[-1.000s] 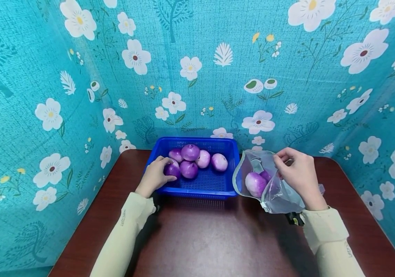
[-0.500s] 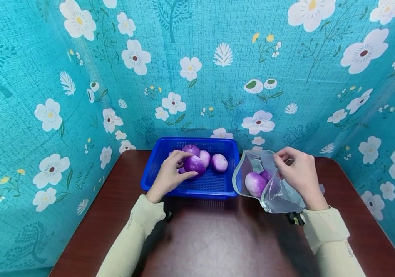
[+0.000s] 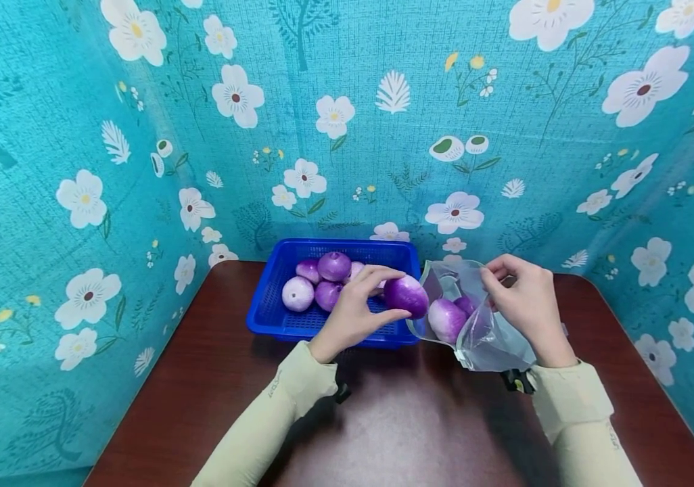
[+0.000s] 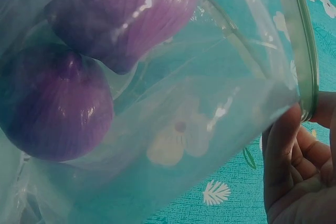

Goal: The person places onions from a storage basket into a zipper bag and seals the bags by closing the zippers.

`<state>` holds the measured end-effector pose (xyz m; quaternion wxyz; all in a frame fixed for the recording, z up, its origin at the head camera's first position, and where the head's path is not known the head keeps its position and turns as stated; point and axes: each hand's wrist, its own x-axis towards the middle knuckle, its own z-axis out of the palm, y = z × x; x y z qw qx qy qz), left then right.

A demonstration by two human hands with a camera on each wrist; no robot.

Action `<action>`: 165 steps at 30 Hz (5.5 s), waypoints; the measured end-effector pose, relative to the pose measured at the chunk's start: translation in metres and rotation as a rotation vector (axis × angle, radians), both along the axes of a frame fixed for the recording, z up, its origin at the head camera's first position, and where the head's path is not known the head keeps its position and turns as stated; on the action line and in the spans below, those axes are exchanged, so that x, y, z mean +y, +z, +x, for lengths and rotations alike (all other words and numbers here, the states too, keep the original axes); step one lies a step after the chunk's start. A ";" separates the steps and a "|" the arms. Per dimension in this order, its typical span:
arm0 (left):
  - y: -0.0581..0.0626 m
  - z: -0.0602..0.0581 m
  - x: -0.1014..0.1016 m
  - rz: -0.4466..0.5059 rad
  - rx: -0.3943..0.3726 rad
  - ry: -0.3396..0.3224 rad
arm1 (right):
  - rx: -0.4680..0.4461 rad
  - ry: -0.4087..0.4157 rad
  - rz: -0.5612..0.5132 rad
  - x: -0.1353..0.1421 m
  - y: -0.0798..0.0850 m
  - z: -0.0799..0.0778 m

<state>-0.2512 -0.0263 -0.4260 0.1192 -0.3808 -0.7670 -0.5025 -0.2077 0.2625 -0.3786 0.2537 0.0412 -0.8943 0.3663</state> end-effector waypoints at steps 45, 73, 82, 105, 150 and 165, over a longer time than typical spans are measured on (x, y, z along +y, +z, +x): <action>-0.027 0.003 0.045 -0.023 0.090 0.048 | 0.008 0.023 -0.005 -0.002 0.002 0.002; -0.031 0.002 0.030 -0.204 0.120 -0.020 | 0.010 0.010 -0.047 0.004 0.008 0.003; -0.037 0.000 0.022 -0.150 0.066 0.034 | 0.021 0.003 -0.044 0.003 0.006 0.003; -0.035 -0.025 0.038 -0.265 -0.267 0.016 | 0.042 -0.033 -0.042 0.013 0.010 0.006; 0.005 -0.025 0.045 0.091 -0.203 0.074 | 0.379 -0.172 0.192 0.017 0.049 0.032; -0.016 -0.026 0.043 -0.114 -0.194 0.140 | 0.381 -0.108 0.274 0.006 0.024 0.019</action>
